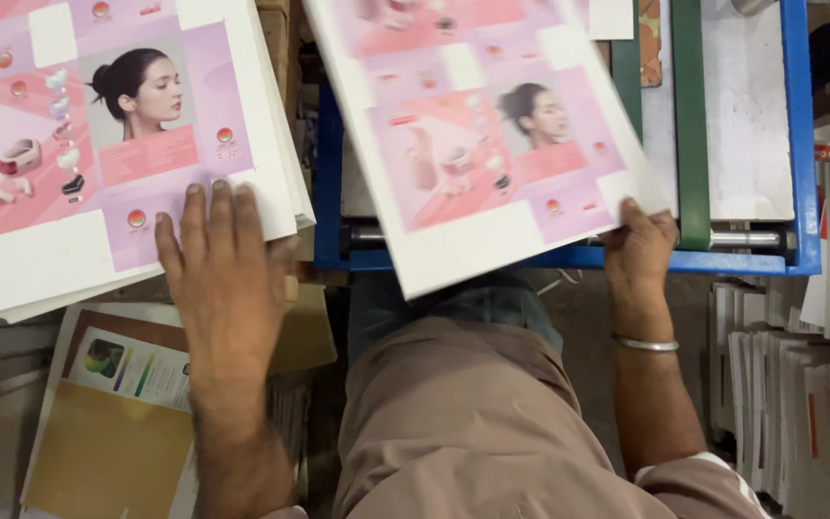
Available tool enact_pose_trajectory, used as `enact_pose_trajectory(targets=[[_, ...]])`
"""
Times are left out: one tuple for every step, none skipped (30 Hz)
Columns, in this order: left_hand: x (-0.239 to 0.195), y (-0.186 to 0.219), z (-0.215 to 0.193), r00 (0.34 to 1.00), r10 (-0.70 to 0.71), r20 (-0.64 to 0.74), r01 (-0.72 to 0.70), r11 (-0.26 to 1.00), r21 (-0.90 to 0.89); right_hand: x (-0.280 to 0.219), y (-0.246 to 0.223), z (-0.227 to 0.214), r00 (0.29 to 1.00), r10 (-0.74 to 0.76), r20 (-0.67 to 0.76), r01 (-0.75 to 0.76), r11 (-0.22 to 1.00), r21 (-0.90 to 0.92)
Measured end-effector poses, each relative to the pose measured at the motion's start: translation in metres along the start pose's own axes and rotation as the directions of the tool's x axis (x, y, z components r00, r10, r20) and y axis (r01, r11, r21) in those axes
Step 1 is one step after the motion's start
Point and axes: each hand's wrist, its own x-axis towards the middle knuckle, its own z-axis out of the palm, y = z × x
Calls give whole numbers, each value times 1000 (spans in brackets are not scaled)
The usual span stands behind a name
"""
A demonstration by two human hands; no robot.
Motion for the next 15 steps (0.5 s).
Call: enact_pose_trajectory(targets=[[0, -6, 4, 1000, 16, -26, -16, 1000, -25, 4, -1, -10, 999, -36, -22, 36, 999, -35], [0, -10, 8, 998, 30, -48, -32, 998, -48, 3, -1, -22, 997, -69, -43, 65, 995, -72], [-2, -12, 11, 997, 43, -71, -48, 996, -71, 1, 0, -31, 993, -101, -64, 94, 990, -109], [-5, -14, 14, 994, 51, -98, -57, 997, -53, -2, 1, -40, 991, -99, -95, 87, 988, -128], [-7, -14, 17, 990, 60, -126, -65, 997, -35, -7, 3, -48, 987, -98, -125, 80, 986, -147], [-8, -14, 19, 985, 70, -156, -73, 997, -15, -11, 4, -55, 983, -100, -154, 74, 984, -163], [-8, -13, 20, 980, 70, -186, -73, 997, -5, -18, 7, -61, 979, -99, -178, 70, 984, -164], [-9, -12, 22, 974, 70, -214, -70, 998, 4, -28, 13, -66, 975, -96, -203, 63, 984, -166], [-9, -12, 23, 968, 69, -241, -68, 998, 14, -37, 17, -71, 969, -94, -227, 56, 984, -167], [-10, -12, 23, 965, 64, -253, -64, 998, 9, -48, 20, -75, 963, -79, -258, 25, 978, -207], [-10, -13, 23, 962, 59, -265, -60, 998, 3, -59, 24, -78, 955, -65, -289, -8, 969, -245], [-11, -13, 23, 959, 55, -278, -59, 998, -5, -69, 26, -81, 945, -55, -323, -41, 958, -283], [-12, -13, 24, 959, 52, -278, -58, 998, -13, -77, 29, -82, 955, -40, -295, -33, 970, -240], [-11, -14, 24, 958, 51, -281, -59, 998, -22, -83, 32, -81, 963, -30, -267, -24, 981, -195], [-12, -16, 25, 957, 50, -285, -61, 998, -31, -86, 34, -79, 971, -21, -238, -15, 989, -149]])
